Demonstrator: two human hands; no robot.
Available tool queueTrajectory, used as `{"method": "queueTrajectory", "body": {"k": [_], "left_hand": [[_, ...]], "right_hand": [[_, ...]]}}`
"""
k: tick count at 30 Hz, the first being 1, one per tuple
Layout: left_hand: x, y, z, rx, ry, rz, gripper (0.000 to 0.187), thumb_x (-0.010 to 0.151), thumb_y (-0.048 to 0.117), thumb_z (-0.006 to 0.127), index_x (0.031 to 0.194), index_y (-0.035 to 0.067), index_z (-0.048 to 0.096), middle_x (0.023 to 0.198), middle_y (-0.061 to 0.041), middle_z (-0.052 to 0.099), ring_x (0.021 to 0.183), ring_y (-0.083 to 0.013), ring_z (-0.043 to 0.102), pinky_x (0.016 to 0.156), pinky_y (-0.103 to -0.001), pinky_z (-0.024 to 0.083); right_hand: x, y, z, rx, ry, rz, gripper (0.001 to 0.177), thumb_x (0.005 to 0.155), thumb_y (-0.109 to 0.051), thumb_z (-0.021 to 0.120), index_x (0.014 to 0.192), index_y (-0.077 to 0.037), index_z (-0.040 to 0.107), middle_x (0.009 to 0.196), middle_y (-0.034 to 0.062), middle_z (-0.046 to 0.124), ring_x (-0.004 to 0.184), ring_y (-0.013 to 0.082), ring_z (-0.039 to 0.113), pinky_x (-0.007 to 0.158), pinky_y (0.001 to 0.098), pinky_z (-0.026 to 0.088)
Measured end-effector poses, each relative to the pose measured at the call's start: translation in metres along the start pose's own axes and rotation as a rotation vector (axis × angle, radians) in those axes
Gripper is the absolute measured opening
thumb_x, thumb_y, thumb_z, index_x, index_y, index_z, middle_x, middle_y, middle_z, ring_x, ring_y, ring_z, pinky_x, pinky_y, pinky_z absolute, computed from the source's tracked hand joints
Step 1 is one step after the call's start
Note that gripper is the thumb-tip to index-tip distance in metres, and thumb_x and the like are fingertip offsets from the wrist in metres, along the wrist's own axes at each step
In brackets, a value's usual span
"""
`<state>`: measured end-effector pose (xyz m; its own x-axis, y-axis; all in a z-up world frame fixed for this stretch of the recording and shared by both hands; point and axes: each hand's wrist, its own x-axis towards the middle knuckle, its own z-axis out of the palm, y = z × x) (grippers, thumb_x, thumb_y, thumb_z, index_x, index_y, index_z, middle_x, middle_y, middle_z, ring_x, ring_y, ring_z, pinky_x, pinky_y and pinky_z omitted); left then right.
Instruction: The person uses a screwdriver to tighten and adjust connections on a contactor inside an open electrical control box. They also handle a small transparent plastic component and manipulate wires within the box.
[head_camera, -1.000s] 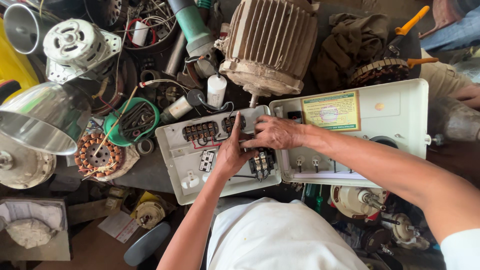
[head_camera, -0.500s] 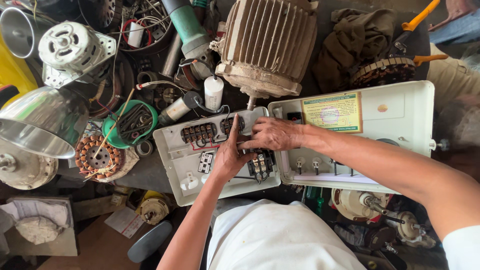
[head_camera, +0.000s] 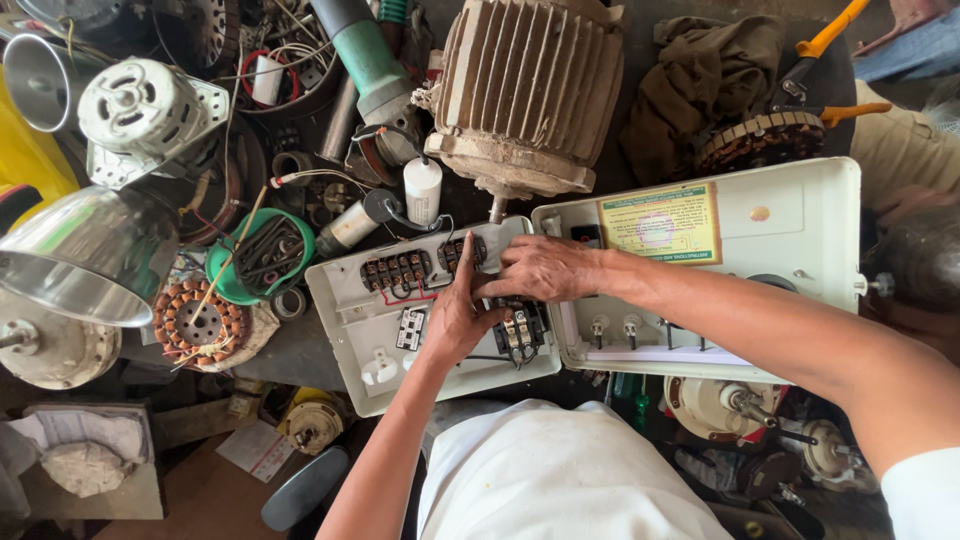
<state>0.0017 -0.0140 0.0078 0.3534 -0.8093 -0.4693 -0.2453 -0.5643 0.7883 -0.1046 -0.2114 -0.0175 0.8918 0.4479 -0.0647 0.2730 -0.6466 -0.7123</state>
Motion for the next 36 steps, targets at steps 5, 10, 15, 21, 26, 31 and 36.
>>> {"method": "queueTrajectory", "body": {"k": [5, 10, 15, 21, 26, 31, 36], "left_hand": [[0.001, -0.004, 0.003, 0.0, -0.006, 0.018, 0.129, 0.069, 0.017, 0.09, 0.165, 0.011, 0.004, 0.109, -0.011, 0.075, 0.09, -0.0325, 0.073, 0.074, -0.04, 0.057], [0.0, -0.004, 0.003, 0.009, 0.002, 0.027, 0.128, 0.07, 0.017, 0.09, 0.164, 0.011, 0.004, 0.108, -0.012, 0.075, 0.089, -0.0326, 0.073, 0.074, -0.04, 0.058], [0.0, -0.007, 0.003, -0.002, -0.01, 0.012, 0.129, 0.07, 0.017, 0.09, 0.165, 0.012, 0.003, 0.107, -0.012, 0.075, 0.09, -0.0326, 0.073, 0.076, -0.041, 0.057], [0.002, -0.009, 0.005, 0.031, 0.022, 0.147, 0.128, 0.072, 0.016, 0.091, 0.165, 0.012, 0.002, 0.122, -0.02, 0.07, 0.103, -0.0387, 0.069, 0.082, -0.043, 0.056], [0.002, -0.001, -0.001, -0.03, -0.143, -0.057, 0.119, 0.079, 0.019, 0.084, 0.166, 0.018, 0.001, 0.123, -0.01, 0.076, 0.082, -0.0321, 0.073, 0.079, -0.039, 0.056], [0.01, 0.0, -0.003, -0.058, -0.155, 0.082, 0.122, 0.079, 0.015, 0.084, 0.166, 0.017, -0.001, 0.118, -0.012, 0.077, 0.092, -0.0292, 0.072, 0.08, -0.039, 0.055], [0.017, 0.003, -0.007, -0.086, -0.24, -0.044, 0.12, 0.078, 0.015, 0.081, 0.165, 0.017, -0.002, 0.115, -0.012, 0.078, 0.087, -0.0286, 0.073, 0.08, -0.038, 0.056]], "right_hand": [[0.0, -0.005, -0.002, -0.079, -0.094, 0.061, 0.055, 0.096, -0.009, 0.05, 0.147, -0.031, 0.053, 0.082, -0.0023, 0.073, 0.089, 0.0199, 0.061, 0.094, 0.0396, 0.045], [-0.002, -0.002, 0.0, -0.091, 0.002, -0.039, 0.057, 0.092, -0.011, 0.053, 0.147, -0.026, 0.053, 0.095, -0.0025, 0.074, 0.09, 0.0216, 0.06, 0.09, 0.0409, 0.045], [-0.002, -0.004, -0.003, -0.047, 0.014, 0.015, 0.055, 0.093, -0.012, 0.052, 0.144, -0.031, 0.058, 0.093, -0.0008, 0.072, 0.091, 0.0221, 0.06, 0.093, 0.0405, 0.047], [-0.006, -0.001, 0.011, 0.026, -0.048, 0.148, 0.051, 0.102, -0.006, 0.051, 0.147, -0.029, 0.06, 0.091, 0.0072, 0.07, 0.092, 0.0226, 0.06, 0.091, 0.0376, 0.05], [-0.037, -0.007, 0.014, -0.125, 0.296, 0.267, 0.014, 0.096, -0.024, 0.069, 0.106, -0.018, 0.076, 0.135, 0.0087, 0.064, 0.126, 0.0276, 0.056, 0.112, 0.0471, 0.042], [-0.051, -0.047, 0.03, -0.203, 0.28, 0.548, 0.03, 0.079, -0.045, 0.078, 0.079, -0.015, 0.079, 0.159, 0.0145, 0.035, 0.143, 0.0382, 0.034, 0.118, 0.0618, 0.026], [-0.044, -0.06, 0.043, -0.159, 0.347, 0.608, 0.018, 0.084, -0.03, 0.074, 0.075, -0.015, 0.077, 0.165, 0.0141, 0.031, 0.15, 0.0365, 0.026, 0.123, 0.0615, 0.019]]}}
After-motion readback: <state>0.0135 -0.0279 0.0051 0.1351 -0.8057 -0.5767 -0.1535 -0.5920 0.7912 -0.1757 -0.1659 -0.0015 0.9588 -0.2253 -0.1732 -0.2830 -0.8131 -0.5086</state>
